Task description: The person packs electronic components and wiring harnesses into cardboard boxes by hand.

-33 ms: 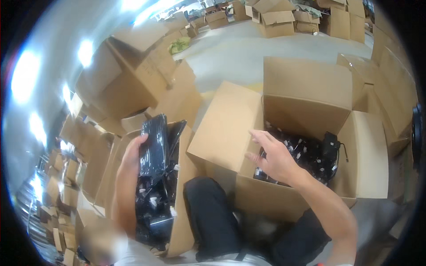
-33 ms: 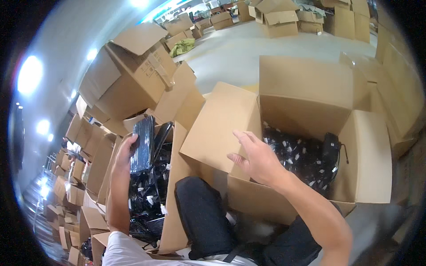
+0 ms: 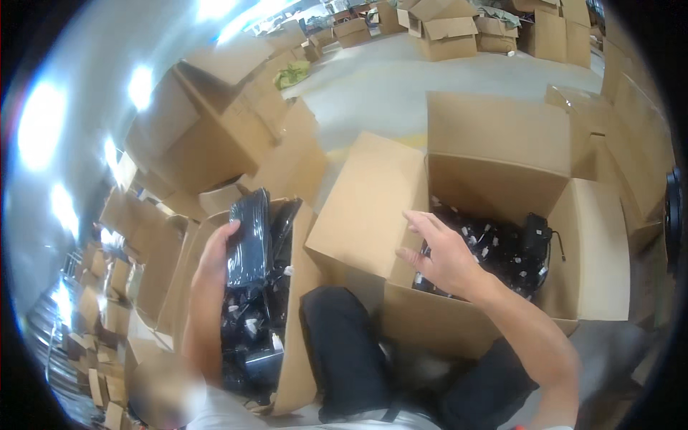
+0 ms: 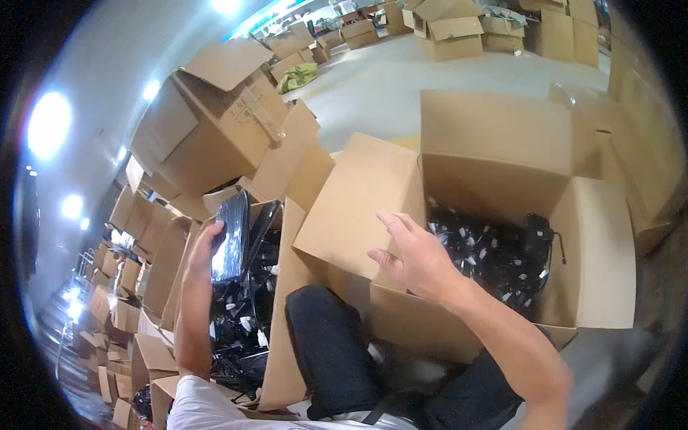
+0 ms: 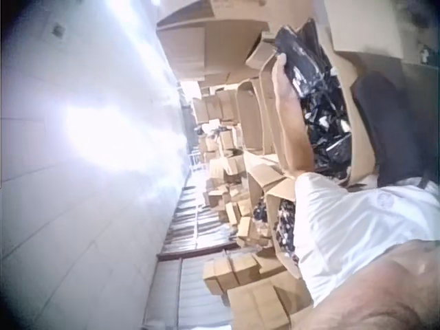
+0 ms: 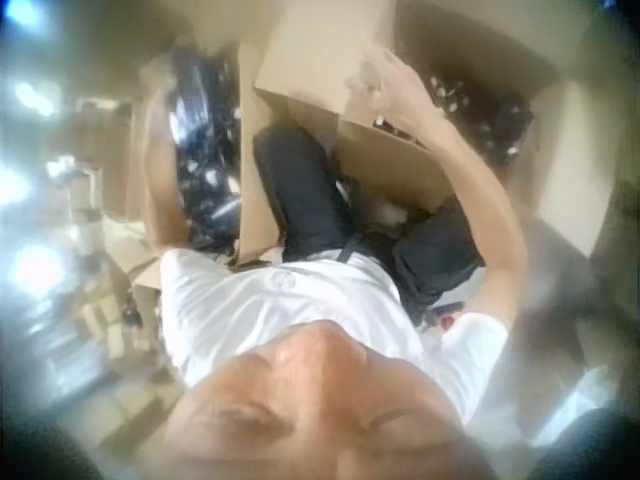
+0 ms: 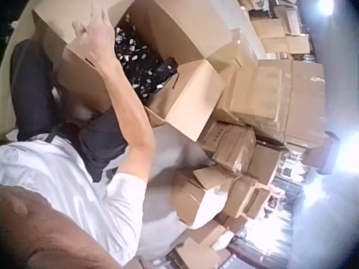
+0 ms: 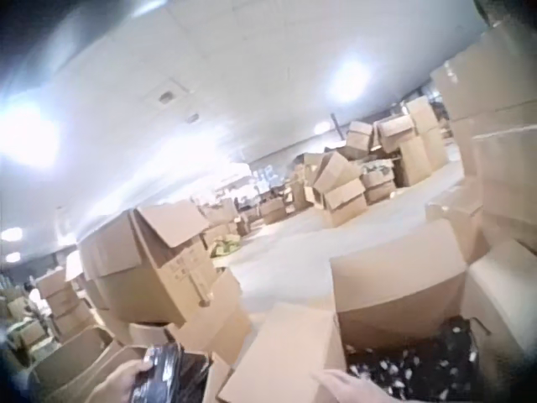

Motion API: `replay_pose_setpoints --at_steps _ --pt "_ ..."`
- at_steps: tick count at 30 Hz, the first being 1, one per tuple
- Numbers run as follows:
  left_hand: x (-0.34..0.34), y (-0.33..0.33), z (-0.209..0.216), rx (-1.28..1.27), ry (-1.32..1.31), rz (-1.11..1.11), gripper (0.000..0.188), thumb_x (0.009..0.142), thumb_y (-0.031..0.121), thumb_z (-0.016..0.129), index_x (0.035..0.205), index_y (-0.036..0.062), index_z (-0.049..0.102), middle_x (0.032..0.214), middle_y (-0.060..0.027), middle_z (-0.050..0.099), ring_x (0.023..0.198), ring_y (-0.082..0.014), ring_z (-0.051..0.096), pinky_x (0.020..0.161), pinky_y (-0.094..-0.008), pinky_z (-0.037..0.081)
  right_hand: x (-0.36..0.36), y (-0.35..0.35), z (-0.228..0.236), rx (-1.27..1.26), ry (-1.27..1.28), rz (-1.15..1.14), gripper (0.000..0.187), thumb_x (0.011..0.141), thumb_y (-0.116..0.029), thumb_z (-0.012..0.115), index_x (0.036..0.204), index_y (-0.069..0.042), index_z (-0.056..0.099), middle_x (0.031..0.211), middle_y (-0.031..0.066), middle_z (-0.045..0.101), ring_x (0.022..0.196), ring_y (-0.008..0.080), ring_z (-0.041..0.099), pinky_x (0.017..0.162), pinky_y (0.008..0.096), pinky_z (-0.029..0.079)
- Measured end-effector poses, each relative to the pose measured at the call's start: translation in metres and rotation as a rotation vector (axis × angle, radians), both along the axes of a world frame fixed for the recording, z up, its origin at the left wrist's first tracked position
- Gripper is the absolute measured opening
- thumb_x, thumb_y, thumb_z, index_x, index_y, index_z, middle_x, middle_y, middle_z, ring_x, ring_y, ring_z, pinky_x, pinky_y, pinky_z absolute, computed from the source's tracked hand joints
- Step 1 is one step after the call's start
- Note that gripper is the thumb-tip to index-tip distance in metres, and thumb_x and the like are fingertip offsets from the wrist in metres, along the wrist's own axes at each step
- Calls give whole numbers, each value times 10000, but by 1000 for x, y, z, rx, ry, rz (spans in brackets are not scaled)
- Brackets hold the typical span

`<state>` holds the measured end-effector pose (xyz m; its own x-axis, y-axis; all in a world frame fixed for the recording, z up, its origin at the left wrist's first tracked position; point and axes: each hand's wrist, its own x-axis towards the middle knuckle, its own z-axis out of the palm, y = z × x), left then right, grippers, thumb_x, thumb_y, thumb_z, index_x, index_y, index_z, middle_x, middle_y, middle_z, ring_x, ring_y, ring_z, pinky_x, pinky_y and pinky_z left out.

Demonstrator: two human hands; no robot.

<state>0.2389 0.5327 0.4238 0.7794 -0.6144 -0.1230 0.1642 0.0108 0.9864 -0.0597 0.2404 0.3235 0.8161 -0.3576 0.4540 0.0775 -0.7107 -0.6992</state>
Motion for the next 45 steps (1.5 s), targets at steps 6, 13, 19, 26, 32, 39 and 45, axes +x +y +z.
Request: replay_pose_setpoints --at_steps 6,13,19,26,32,39,45 --pt "-25 21 -6 -21 113 -106 310 955 183 594 1162 -39 654 1018 -142 724 851 -223 713 748 -344 601 73 52 46 -307 -364 140 735 806 -219 798 1436 -34 470 1416 223 526 1244 379 570 1024 435 493" --pt "-31 64 19 -192 89 55 347 1019 216 549 1256 -32 600 1140 -144 700 1025 -235 683 910 -386 558 164 116 28 -417 -188 386 388 811 -198 765 1153 -41 674 1244 149 661 1111 310 639 926 407 530" --pt "-8 97 45 -308 -431 588 342 1047 234 529 1245 -37 596 1164 -139 685 1051 -259 668 942 -400 529 154 119 35 562 252 291 317 948 -253 681 1113 17 666 898 114 731 722 199 703 631 334 568" --pt "-53 25 8 -184 -1832 659 378 915 68 681 1259 -52 580 1253 -196 586 1177 -381 557 1010 -518 451 113 99 78 1006 118 348 365 995 -293 638 1098 57 644 964 119 727 789 185 725 628 325 618" --pt "-98 -46 -20 -135 -2293 -68 391 804 164 725 1188 96 708 1262 -91 598 1157 -303 576 879 -417 528 56 54 60 1223 97 367 403 1078 -330 489 1160 30 652 1034 92 708 877 140 666 784 298 544" --pt "-128 -109 -27 -198 -2269 -228 409 811 188 749 1205 84 718 1283 -130 571 1162 -326 583 927 -405 533 -24 20 90 794 18 381 474 967 -382 687 1204 23 622 1076 81 683 994 131 630 866 297 527" --pt "-134 -163 15 -126 -1809 -142 660 834 457 763 1336 51 622 1432 -223 515 1308 -363 528 1036 -459 478 -68 -38 91 839 86 317 596 793 -257 810 1263 37 592 1105 109 675 1003 167 629 925 308 505"
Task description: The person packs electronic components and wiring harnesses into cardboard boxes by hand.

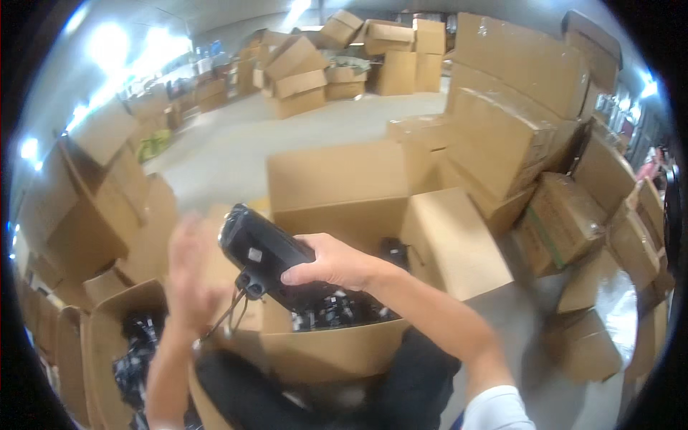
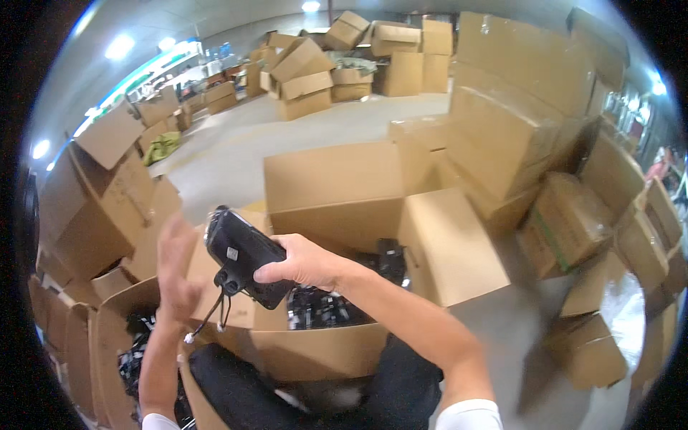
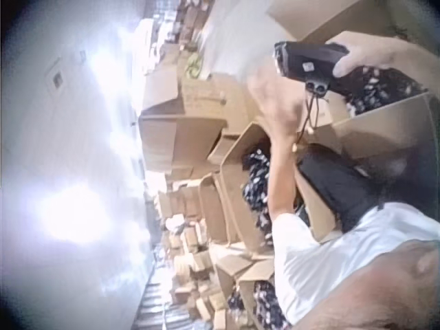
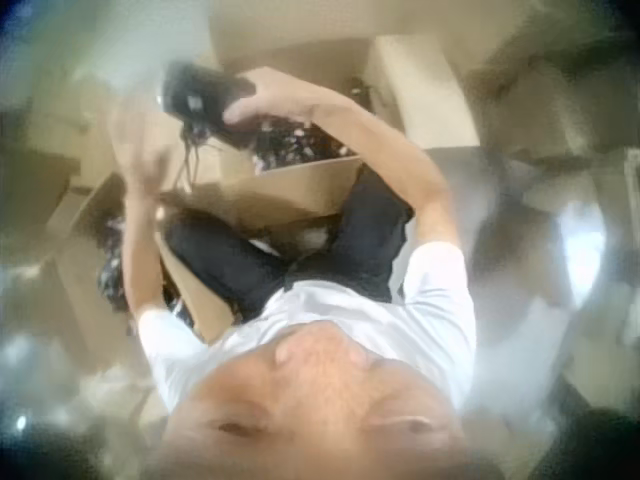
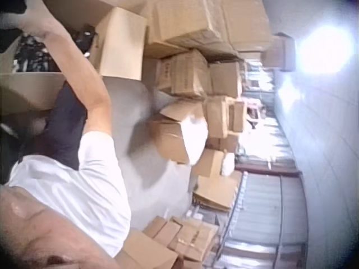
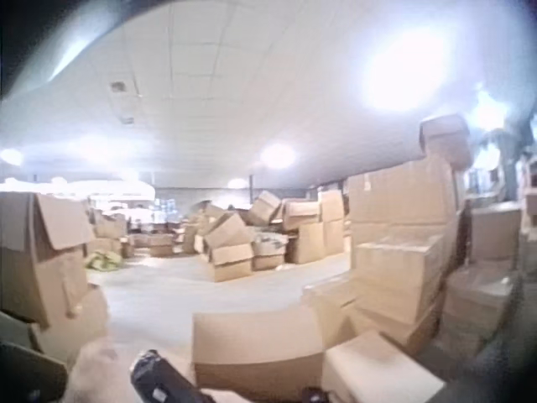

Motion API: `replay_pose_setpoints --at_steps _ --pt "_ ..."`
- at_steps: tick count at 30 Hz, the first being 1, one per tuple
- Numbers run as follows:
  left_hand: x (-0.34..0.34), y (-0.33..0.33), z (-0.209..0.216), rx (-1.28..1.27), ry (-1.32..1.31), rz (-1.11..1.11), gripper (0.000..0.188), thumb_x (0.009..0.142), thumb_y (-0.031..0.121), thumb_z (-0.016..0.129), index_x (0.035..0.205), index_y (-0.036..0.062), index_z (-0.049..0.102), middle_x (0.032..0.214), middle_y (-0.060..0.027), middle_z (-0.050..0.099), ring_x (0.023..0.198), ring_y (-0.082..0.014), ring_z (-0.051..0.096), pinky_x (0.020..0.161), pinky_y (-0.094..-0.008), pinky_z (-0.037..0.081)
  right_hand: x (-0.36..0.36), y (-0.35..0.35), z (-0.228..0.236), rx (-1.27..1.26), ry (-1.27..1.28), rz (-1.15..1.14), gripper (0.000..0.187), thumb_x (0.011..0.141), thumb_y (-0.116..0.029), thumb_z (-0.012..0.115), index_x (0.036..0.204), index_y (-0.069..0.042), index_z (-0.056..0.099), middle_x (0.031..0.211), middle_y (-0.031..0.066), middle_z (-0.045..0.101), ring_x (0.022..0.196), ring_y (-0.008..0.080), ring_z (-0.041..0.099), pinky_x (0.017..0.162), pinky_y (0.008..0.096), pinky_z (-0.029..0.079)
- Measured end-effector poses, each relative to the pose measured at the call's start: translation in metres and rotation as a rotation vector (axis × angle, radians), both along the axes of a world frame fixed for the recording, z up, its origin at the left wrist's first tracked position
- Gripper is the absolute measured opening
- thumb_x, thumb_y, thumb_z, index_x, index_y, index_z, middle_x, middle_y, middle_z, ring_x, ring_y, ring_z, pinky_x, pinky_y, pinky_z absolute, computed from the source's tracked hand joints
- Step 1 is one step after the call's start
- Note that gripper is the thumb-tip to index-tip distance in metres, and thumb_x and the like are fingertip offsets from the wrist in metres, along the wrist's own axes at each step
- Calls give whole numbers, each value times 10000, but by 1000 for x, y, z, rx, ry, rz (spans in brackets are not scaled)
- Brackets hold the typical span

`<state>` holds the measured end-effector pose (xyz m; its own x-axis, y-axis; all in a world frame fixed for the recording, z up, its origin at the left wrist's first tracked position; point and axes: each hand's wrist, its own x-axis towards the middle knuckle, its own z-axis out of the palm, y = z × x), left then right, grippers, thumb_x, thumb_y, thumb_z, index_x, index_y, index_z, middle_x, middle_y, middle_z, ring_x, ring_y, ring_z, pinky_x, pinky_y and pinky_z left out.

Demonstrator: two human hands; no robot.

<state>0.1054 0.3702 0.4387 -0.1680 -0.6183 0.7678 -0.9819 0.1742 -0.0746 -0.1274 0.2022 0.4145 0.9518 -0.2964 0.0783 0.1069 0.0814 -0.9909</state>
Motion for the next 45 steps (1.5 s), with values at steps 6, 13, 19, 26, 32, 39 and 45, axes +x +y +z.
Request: replay_pose_setpoints --at_steps 6,13,19,26,32,39,45 --pt "-17 -120 -74 749 1336 -341 436 943 430 654 1189 71 624 991 -41 699 847 -152 674 673 -279 536 -27 -30 -40 -291 13 -418 603 792 -288 801 1225 77 593 1091 151 691 1013 209 647 918 342 519" --pt "-58 -165 -165 554 1926 -233 424 1016 385 538 1270 50 598 1159 -91 661 1087 -226 631 950 -406 495 1 -60 -144 -342 275 -1046 662 962 -387 641 1391 70 424 1292 324 565 1221 405 568 1057 422 437" --pt "-48 -188 -205 336 1547 -162 460 1031 351 504 1345 17 544 1244 -109 623 1146 -229 613 983 -374 483 14 -68 -155 -265 265 -1186 703 1004 -392 586 1443 110 363 1408 338 486 1339 424 479 1122 426 373" --pt "-47 -167 -193 621 2215 -214 438 1001 423 476 1231 74 606 1165 -66 672 1060 -208 640 940 -362 499 18 -67 -146 -413 5 -1163 540 1025 -380 563 1280 96 556 1237 302 618 1117 379 622 980 397 473" --pt "-52 -153 -195 645 2270 -337 474 1018 434 421 1255 64 600 1199 -70 664 1096 -223 625 972 -398 490 9 -79 -142 -326 156 -1136 399 998 -323 594 1038 65 681 972 264 700 930 405 681 839 422 522" --pt "-49 -140 -197 700 2353 -306 550 1040 493 372 1342 72 557 1289 -87 627 1171 -238 593 1034 -418 462 7 -66 -134 -406 93 -1102 365 969 -293 626 1000 66 688 943 259 704 892 401 686 818 422 529" --pt "-71 -123 -166 446 2156 -250 473 1027 407 492 1323 46 569 1211 -97 649 1070 -222 637 941 -377 516 -9 -65 -118 -358 -33 -1061 334 958 -260 641 1018 65 695 910 222 715 865 325 699 803 392 530"
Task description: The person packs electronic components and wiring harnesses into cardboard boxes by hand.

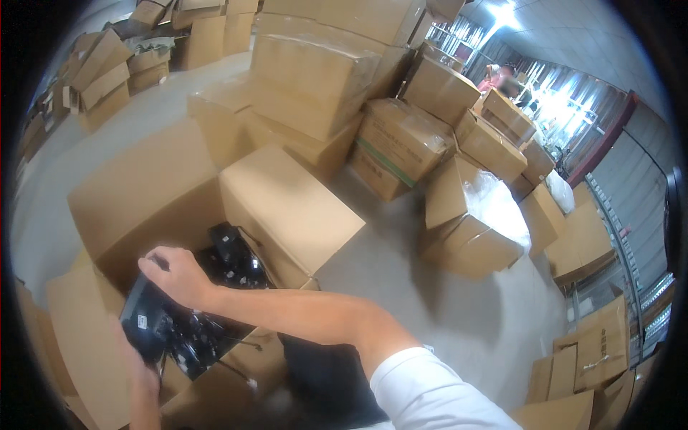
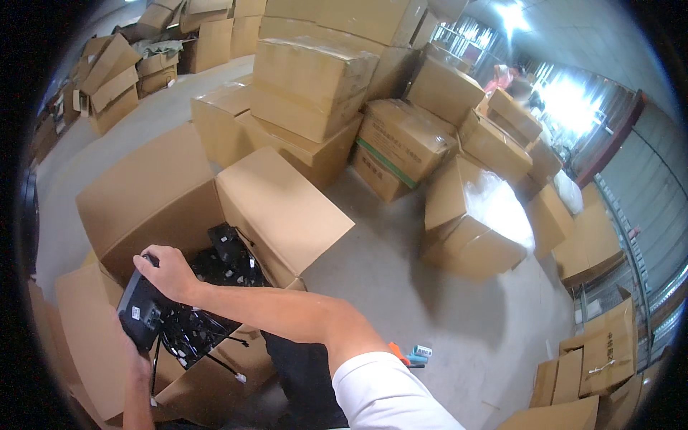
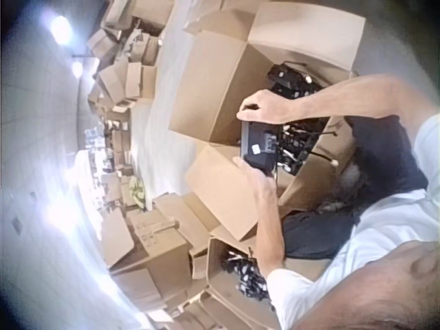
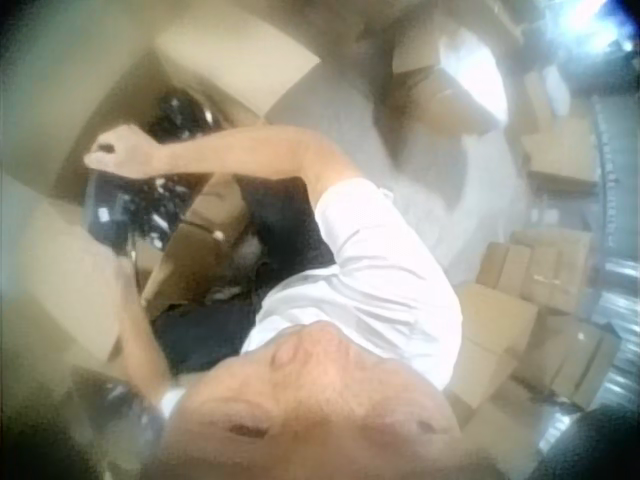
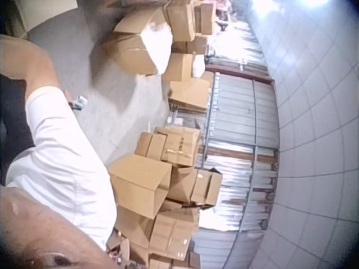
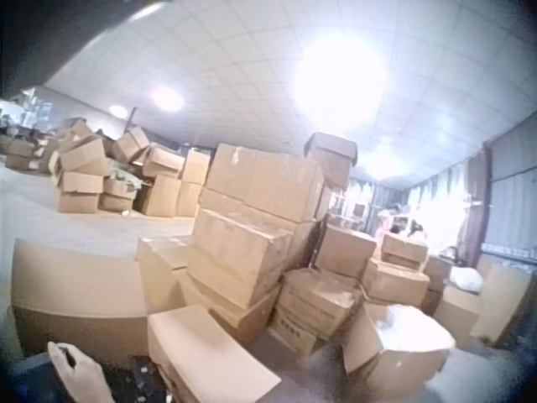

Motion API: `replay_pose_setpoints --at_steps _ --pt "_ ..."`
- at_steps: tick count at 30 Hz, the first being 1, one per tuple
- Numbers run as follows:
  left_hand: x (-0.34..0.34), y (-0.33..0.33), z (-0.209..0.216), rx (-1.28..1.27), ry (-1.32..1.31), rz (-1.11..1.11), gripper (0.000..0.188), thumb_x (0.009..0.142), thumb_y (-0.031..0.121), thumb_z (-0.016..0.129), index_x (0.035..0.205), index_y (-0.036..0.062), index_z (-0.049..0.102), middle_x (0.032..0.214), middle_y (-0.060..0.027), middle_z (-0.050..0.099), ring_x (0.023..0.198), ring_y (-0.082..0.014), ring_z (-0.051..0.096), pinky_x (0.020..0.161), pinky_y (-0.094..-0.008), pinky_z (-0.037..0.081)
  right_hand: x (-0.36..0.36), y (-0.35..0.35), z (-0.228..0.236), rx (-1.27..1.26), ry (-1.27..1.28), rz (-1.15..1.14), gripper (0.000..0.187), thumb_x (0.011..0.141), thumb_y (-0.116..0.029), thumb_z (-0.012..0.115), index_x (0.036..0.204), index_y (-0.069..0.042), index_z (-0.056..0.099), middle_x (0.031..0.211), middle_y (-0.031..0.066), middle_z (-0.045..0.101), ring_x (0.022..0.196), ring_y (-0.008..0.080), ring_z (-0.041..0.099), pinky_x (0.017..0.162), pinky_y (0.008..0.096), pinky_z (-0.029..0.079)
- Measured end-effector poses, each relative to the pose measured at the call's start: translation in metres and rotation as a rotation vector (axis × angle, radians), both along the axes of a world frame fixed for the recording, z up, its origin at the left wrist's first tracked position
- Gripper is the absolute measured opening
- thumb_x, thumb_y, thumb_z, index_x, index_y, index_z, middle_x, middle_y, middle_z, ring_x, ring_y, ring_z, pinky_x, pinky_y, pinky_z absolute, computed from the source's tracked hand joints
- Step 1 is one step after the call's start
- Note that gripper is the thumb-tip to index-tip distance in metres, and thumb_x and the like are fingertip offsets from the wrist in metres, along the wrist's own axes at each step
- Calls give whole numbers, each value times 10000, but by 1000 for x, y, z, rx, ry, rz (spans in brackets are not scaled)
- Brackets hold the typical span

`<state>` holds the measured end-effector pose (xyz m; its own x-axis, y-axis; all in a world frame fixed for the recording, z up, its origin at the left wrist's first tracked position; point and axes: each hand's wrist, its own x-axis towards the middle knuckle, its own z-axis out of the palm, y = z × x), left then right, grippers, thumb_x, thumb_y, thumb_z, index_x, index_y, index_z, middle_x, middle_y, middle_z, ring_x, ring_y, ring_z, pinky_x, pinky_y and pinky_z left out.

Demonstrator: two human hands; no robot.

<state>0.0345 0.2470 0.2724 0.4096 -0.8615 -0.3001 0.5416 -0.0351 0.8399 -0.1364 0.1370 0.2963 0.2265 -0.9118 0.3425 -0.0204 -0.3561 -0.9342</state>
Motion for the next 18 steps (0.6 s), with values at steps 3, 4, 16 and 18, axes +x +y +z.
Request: replay_pose_setpoints --at_steps 3,4,16,18 --pt "26 18 24 -16 -528 -386 489 956 350 612 1314 21 572 1153 -101 653 1019 -183 641 873 -323 530 -10 9 18 0 -81 96 327 931 -258 671 998 61 707 904 210 718 859 303 699 795 381 531" --pt "41 21 19 -16 -563 -484 552 866 269 700 1320 -12 559 1120 -95 652 998 -147 633 846 -289 522 -9 12 19 -23 -19 145 330 914 -263 689 982 59 710 906 211 717 859 301 696 798 381 530" --pt "160 46 12 -267 -287 -165 775 892 595 584 1380 -3 505 1138 -171 692 872 -259 725 742 -371 618 16 6 10 541 -406 625 684 1052 -580 401 1265 38 602 1166 115 650 953 183 626 866 355 522" --pt "176 53 33 -279 -603 -173 765 833 573 659 1318 -9 556 1098 -130 686 897 -221 697 776 -343 588 14 10 -3 206 -89 699 413 1098 -334 406 1173 -18 661 1168 30 653 1001 114 560 895 314 465"
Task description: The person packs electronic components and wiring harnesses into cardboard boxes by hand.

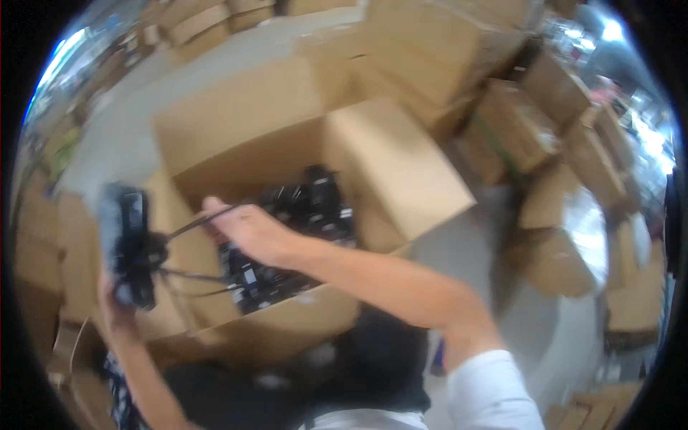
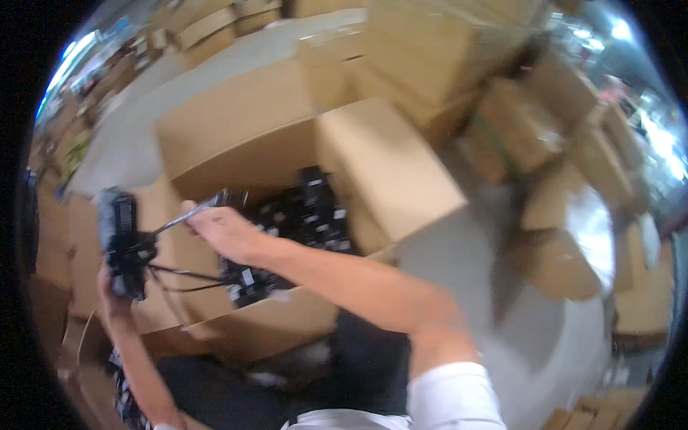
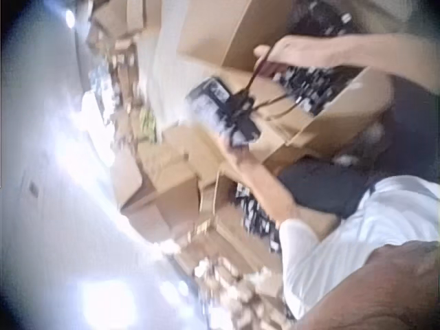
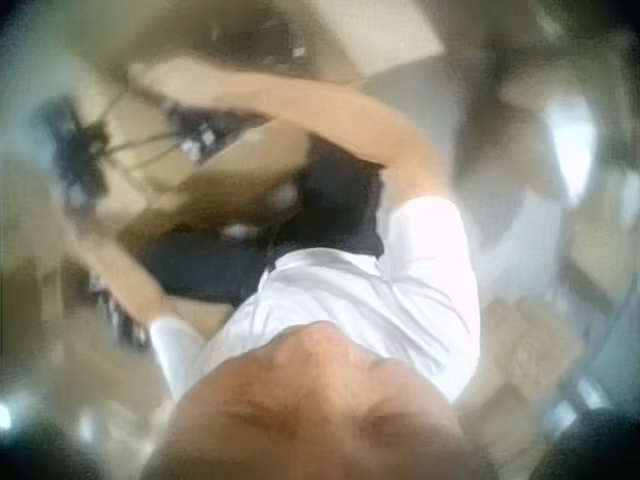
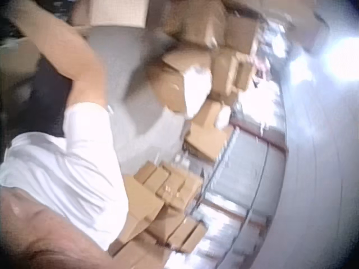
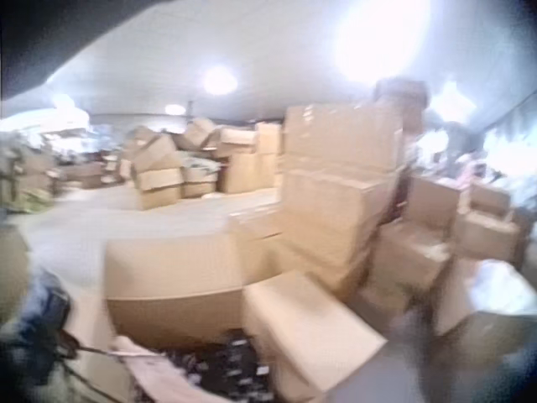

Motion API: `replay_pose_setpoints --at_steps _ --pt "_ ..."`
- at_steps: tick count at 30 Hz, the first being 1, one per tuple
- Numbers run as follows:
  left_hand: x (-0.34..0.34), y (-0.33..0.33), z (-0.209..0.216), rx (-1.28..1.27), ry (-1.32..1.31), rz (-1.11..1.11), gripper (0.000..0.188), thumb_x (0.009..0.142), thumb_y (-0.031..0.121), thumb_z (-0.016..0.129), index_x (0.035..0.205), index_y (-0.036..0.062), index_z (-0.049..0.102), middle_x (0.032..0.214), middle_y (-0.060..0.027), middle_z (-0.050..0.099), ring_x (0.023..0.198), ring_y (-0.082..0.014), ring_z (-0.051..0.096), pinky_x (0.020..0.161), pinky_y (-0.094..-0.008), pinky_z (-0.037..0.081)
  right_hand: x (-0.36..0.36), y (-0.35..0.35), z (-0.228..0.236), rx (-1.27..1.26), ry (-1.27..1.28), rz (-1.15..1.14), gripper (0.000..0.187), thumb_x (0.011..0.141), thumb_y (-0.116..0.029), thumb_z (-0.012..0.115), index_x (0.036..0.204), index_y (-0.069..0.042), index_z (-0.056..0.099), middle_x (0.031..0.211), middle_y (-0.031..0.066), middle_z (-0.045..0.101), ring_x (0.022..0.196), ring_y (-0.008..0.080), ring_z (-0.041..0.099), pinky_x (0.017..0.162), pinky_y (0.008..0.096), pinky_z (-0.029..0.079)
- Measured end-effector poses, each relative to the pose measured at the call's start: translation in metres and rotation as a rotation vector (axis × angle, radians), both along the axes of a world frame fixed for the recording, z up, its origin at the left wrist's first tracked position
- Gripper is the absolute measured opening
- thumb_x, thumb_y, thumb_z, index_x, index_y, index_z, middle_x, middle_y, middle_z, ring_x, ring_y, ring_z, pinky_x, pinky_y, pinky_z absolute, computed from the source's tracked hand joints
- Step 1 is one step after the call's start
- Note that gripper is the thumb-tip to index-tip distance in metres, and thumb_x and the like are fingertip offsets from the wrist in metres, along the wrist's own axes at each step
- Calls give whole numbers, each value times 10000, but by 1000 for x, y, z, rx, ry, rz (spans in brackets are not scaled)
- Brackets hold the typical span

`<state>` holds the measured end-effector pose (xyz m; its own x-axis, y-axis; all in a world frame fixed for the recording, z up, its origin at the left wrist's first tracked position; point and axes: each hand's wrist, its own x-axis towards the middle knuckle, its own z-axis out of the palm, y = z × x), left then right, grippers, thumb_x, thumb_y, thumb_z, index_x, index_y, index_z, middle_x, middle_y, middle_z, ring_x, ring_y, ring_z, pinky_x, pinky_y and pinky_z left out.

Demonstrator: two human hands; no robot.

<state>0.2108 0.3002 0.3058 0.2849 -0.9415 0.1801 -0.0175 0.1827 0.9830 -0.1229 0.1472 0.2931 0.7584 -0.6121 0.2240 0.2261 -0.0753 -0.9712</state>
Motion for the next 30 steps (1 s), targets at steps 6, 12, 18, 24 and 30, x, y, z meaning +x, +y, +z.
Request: replay_pose_setpoints --at_steps 6,12,18,24,30 --pt "19 53 68 83 60 383 429 868 248 732 1208 9 630 1105 -76 681 955 -201 660 840 -325 538 -16 6 10 27 290 -33 560 1058 -482 496 1152 45 661 1030 77 691 1010 138 574 918 344 484" --pt "21 97 166 -189 151 501 441 934 319 699 1261 38 610 1175 -115 698 997 -257 702 786 -384 599 -19 4 4 25 144 -156 556 1048 -445 527 1068 93 667 973 188 707 944 227 653 874 358 507" --pt "-23 85 157 56 -244 591 404 932 306 694 1205 16 631 1079 -63 683 932 -178 667 828 -321 547 -17 12 32 -455 -202 -651 432 954 -236 686 1243 66 580 1201 267 615 1088 402 620 957 415 500" --pt "-152 -14 105 270 -50 -42 451 827 246 701 1162 -47 623 1011 -85 689 909 -167 664 826 -290 530 -20 35 16 -313 -170 -211 1175 718 -528 875 1510 75 252 1371 295 501 1306 398 488 1123 463 378" --pt "-139 -113 46 314 406 -69 555 972 472 551 1258 0 607 1035 -176 716 826 -284 724 674 -411 615 -63 -7 11 216 195 -53 376 834 -153 792 1108 57 644 981 54 683 914 102 624 840 270 515"
